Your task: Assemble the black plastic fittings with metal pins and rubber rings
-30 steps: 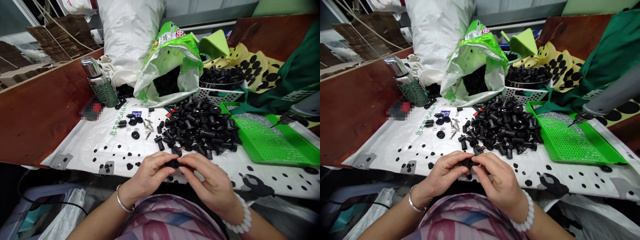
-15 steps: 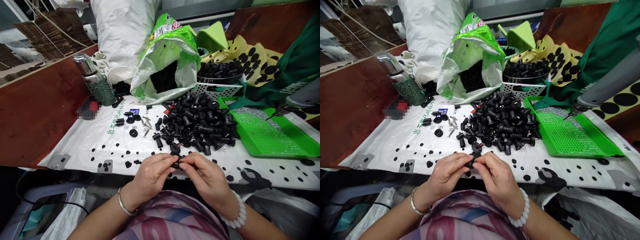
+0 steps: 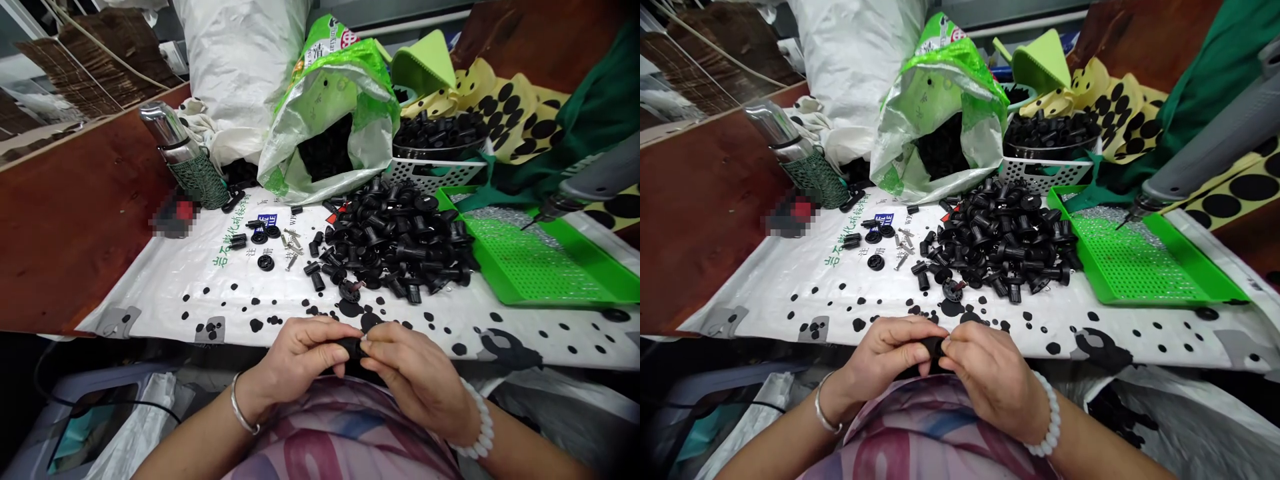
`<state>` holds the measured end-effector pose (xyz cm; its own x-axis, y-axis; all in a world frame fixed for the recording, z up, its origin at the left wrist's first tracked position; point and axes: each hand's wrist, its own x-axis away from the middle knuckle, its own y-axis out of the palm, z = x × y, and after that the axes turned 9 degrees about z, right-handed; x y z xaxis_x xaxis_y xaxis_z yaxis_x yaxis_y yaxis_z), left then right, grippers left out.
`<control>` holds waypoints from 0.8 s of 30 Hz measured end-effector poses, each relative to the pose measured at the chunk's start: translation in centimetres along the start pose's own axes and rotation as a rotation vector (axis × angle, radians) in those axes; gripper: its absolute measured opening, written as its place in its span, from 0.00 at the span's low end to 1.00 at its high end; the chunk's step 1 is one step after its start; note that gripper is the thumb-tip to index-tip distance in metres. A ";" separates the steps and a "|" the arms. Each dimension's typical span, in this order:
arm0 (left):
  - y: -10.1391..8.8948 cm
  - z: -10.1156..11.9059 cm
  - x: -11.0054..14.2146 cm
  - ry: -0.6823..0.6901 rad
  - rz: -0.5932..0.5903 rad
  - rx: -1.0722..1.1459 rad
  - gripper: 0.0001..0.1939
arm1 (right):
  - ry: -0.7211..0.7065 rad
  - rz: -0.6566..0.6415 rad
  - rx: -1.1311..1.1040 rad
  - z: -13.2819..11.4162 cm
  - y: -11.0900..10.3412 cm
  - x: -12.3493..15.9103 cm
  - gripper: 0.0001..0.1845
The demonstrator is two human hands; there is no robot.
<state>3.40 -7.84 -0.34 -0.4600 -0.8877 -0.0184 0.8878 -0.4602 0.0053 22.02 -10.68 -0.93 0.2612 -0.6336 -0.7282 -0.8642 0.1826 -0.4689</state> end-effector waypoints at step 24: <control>0.8 -1.2 -0.1 0.658 0.220 -0.579 0.16 | 0.694 0.200 -0.209 -1.0 2.0 0.5 0.08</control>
<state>4.22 -8.08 -1.54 -0.3368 -0.6854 -0.6456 0.9042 -0.0443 -0.4248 20.01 -11.38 -1.71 -0.1808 -0.9445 -0.2744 -0.9483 0.2414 -0.2062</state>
